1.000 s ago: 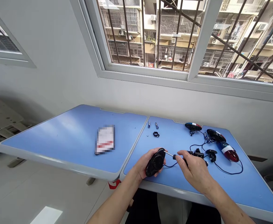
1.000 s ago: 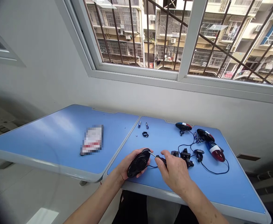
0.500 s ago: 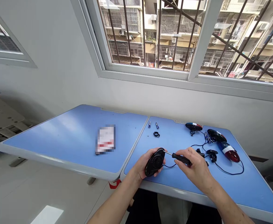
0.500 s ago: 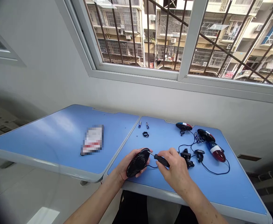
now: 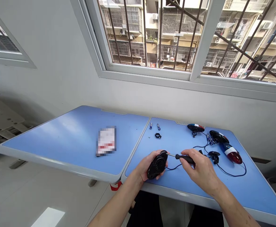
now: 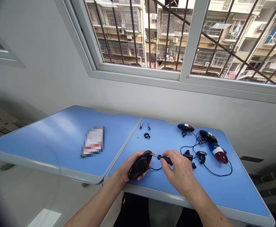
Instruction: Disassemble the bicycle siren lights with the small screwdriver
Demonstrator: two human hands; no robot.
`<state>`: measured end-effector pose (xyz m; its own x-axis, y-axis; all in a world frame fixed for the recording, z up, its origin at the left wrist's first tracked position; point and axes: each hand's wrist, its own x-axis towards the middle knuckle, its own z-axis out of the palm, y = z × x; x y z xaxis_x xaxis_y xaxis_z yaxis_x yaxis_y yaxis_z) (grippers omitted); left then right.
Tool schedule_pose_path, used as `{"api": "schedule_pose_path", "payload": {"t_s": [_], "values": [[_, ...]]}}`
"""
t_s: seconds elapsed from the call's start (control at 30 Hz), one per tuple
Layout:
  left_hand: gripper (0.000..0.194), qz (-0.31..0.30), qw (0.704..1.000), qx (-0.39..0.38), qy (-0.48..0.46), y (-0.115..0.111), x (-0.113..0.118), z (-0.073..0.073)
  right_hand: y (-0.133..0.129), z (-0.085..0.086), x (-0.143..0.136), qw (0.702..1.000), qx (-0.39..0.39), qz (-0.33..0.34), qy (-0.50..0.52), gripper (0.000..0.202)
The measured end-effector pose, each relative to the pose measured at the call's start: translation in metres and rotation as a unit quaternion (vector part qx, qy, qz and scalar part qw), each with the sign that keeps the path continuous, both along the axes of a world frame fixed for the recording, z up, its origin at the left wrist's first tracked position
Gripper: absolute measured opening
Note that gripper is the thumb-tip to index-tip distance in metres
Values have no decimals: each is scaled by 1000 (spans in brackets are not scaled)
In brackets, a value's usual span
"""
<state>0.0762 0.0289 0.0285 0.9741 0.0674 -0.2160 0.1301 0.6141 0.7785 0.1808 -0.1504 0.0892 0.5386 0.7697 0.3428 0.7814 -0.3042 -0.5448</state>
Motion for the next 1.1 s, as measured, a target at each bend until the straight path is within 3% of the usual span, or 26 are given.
{"api": "schedule_pose_path", "payload": {"t_s": [0.3, 0.43, 0.63, 1.1], "values": [[37, 9, 1000, 5, 9, 0, 0, 0, -3, 2, -3, 997, 26, 71, 30, 18], [37, 13, 1000, 4, 16, -1, 0, 1, -1, 1, -4, 998, 27, 42, 43, 18], [36, 17, 1000, 17, 19, -1, 0, 0, 3, 3, -8, 999, -44, -20, 15, 37], [42, 32, 998, 58, 12, -4, -2, 3, 1, -2, -5, 996, -2, 14, -87, 30]]}}
